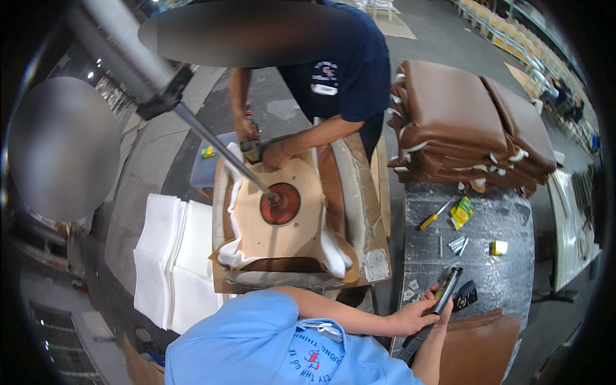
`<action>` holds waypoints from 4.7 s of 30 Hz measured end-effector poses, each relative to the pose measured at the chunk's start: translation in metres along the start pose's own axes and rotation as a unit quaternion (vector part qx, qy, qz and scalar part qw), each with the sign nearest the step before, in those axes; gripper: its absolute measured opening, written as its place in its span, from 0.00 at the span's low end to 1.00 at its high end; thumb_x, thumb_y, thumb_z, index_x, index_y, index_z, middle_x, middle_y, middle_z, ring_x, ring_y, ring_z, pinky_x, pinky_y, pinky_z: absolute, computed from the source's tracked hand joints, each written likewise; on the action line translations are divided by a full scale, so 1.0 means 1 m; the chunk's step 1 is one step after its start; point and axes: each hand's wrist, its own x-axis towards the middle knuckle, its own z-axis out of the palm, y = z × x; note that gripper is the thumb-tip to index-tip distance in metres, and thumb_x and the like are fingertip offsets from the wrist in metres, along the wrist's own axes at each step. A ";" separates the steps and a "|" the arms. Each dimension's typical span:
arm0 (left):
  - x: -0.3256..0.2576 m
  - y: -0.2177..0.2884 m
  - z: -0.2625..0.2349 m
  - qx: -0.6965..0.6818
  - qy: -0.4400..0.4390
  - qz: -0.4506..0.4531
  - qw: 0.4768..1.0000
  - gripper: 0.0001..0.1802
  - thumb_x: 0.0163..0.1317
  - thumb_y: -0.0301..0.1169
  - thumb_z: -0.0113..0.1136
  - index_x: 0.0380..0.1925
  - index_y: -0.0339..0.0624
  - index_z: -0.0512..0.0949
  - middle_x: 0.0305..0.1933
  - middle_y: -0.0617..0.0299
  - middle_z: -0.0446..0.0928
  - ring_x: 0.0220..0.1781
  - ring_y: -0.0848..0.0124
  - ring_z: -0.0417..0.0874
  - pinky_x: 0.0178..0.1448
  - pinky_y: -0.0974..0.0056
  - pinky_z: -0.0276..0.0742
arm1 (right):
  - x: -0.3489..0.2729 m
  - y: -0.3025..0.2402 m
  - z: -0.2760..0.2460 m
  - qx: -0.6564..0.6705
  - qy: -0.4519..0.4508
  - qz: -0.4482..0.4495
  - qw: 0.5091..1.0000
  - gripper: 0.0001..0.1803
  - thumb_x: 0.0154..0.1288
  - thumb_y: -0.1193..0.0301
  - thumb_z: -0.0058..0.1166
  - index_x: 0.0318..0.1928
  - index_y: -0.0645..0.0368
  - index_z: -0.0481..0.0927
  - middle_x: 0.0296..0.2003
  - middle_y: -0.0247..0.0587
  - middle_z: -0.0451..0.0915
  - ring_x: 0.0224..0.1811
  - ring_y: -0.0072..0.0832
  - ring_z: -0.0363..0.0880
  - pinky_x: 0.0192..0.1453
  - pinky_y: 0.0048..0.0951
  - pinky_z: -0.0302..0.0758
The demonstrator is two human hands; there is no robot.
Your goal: The person places a brown leather cover over a chair seat, then lays a white fabric layer on top. They use a staple gun to secure the fabric to the underside of the seat while a coworker assists. The person then flips the seat and uses a handheld tool on the leather surface.
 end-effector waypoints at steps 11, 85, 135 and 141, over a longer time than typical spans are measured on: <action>-0.012 0.017 0.001 0.132 0.047 0.011 0.990 0.55 0.77 0.58 0.64 0.87 0.29 0.53 0.80 0.29 0.67 0.82 0.42 0.70 0.86 0.48 0.64 | 0.010 -0.070 0.052 -0.121 0.057 -0.135 0.982 0.32 0.84 0.35 0.51 0.54 0.52 0.81 0.38 0.32 0.82 0.36 0.26 0.83 0.40 0.31 0.82; -0.159 -0.045 -0.227 0.452 0.573 0.083 0.679 0.02 0.70 0.28 0.64 0.40 0.44 0.80 0.41 0.51 0.81 0.46 0.45 0.83 0.52 0.41 0.77 | 0.101 0.049 -0.044 -0.748 0.322 -0.207 0.543 0.30 0.79 0.48 0.60 0.51 0.68 0.90 0.47 0.62 0.91 0.49 0.54 0.91 0.53 0.48 0.86; -0.389 -0.073 -0.309 0.336 0.724 0.048 0.601 0.31 0.76 0.41 0.64 0.74 0.38 0.77 0.80 0.30 0.64 0.81 0.32 0.67 0.84 0.40 0.66 | 0.033 0.230 0.219 -0.675 0.051 -0.432 0.596 0.28 0.83 0.68 0.58 0.76 0.66 0.74 0.82 0.63 0.57 0.82 0.57 0.66 0.81 0.47 0.73; -0.387 -0.077 -0.308 0.339 0.723 0.059 0.598 0.30 0.76 0.40 0.63 0.73 0.38 0.78 0.80 0.31 0.64 0.81 0.33 0.67 0.83 0.40 0.67 | 0.038 0.227 0.217 -0.667 0.050 -0.453 0.589 0.27 0.83 0.67 0.58 0.75 0.65 0.75 0.81 0.64 0.60 0.82 0.59 0.66 0.81 0.49 0.72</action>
